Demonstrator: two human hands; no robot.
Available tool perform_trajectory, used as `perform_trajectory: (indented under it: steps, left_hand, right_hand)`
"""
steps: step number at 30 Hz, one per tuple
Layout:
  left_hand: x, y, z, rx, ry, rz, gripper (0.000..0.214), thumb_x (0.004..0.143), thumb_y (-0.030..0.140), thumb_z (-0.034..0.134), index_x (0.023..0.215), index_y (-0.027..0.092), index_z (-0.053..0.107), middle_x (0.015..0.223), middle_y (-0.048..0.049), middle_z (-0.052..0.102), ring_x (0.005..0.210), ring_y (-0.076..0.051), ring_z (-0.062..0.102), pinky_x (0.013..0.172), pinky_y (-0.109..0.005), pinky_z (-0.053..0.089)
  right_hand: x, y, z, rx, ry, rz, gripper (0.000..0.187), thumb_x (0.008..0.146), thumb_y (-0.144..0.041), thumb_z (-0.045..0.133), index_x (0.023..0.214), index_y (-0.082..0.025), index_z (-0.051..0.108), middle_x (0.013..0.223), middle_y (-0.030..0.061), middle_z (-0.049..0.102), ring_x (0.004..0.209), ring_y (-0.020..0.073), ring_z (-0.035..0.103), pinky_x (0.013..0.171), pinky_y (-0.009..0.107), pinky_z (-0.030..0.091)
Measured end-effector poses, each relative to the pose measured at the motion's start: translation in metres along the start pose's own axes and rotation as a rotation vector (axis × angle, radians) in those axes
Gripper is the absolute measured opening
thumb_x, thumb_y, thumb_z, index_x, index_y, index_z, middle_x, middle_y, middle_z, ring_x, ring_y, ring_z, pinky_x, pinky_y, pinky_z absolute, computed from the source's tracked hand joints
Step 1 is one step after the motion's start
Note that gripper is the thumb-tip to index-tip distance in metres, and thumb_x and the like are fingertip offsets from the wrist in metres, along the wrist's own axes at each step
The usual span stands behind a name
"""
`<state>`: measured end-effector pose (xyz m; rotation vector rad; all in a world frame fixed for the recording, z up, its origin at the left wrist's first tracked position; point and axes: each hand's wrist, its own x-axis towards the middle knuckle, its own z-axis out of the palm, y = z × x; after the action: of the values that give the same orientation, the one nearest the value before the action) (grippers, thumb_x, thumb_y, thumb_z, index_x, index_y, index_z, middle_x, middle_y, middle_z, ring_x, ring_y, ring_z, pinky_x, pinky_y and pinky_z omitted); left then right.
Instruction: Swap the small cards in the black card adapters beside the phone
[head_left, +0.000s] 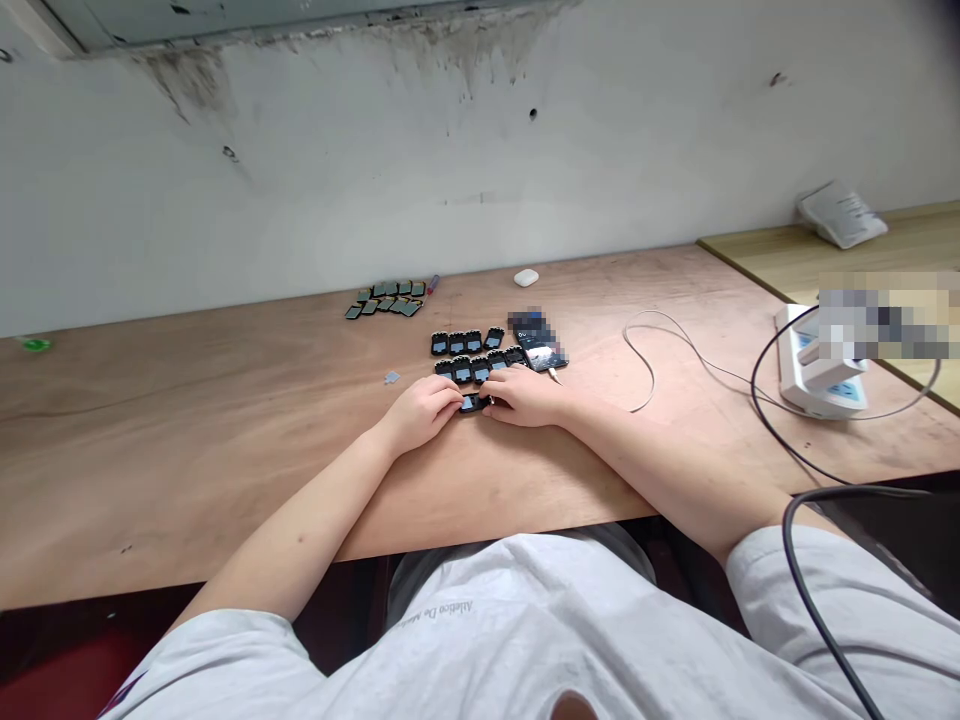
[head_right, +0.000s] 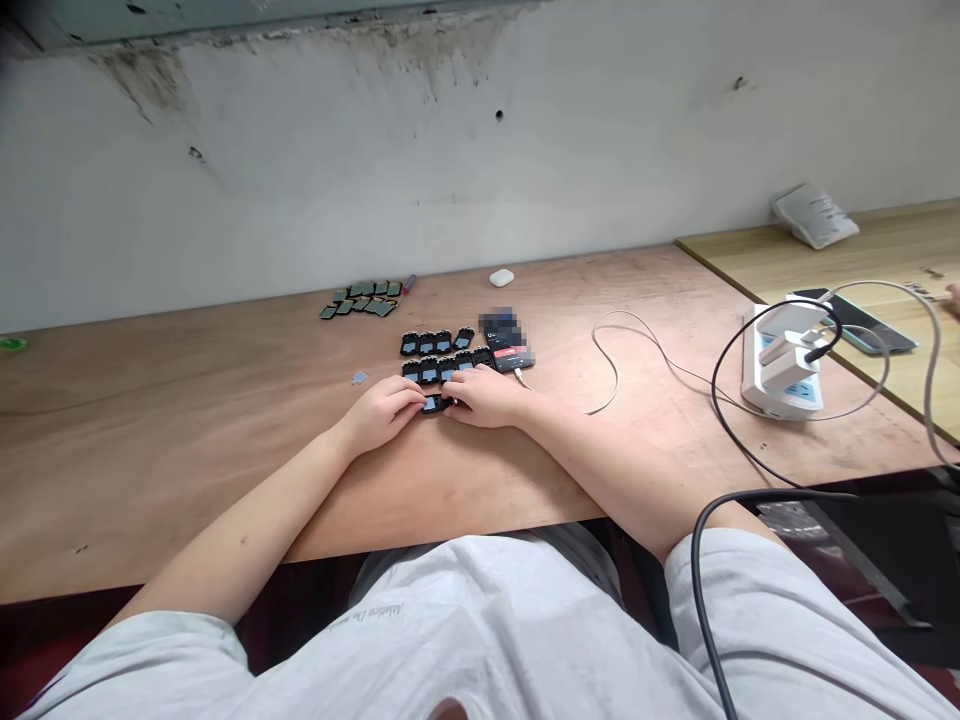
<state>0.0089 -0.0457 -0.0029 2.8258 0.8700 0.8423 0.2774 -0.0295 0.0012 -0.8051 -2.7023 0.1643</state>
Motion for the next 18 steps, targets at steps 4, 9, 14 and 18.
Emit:
perform_trajectory:
  steps: [4,9,14,18]
  left_hand:
    - [0.0032,0.0041,0.0009,-0.020,0.051,-0.028,0.020,0.106,0.026,0.050,0.102,0.021,0.069,0.105,-0.0092,0.070,0.098,-0.022,0.066,0.088,-0.039,0.057]
    - [0.0074,0.0073,0.0029,-0.045,0.103,-0.042,0.018,0.105,0.025,0.052,0.103,0.021,0.069,0.106,-0.0088,0.070,0.099,-0.021,0.066,0.088,-0.038,0.057]
    - [0.0084,0.0064,0.0046,-0.055,0.033,-0.036,0.021,0.104,0.024,0.051,0.104,0.022,0.072,0.107,-0.0085,0.071,0.100,-0.022,0.066,0.088,-0.039,0.057]
    - [0.0072,0.0062,0.0021,-0.051,-0.007,-0.020,0.023,0.102,0.023,0.052,0.106,0.022,0.075,0.109,-0.0103,0.071,0.104,-0.023,0.065,0.092,-0.042,0.057]
  right_hand:
    - [-0.0005,0.0010,0.0005,0.011,0.005,-0.009,0.022,0.099,-0.034,0.061,0.112,-0.018,0.070,0.106,0.0101,0.070,0.091,0.0233,0.063,0.086,0.035,0.038]
    - [-0.0005,0.0019,0.0013,0.015,0.009,-0.007,0.023,0.099,-0.034,0.061,0.112,-0.018,0.070,0.107,0.0104,0.070,0.091,0.0231,0.062,0.086,0.035,0.038]
    - [-0.0003,0.0025,0.0031,0.005,0.019,-0.014,0.023,0.099,-0.035,0.061,0.112,-0.018,0.070,0.107,0.0098,0.070,0.089,0.0226,0.062,0.085,0.035,0.039]
    - [-0.0006,0.0032,0.0042,0.001,0.021,-0.021,0.023,0.099,-0.034,0.061,0.113,-0.019,0.070,0.106,0.0096,0.070,0.089,0.0224,0.062,0.084,0.035,0.038]
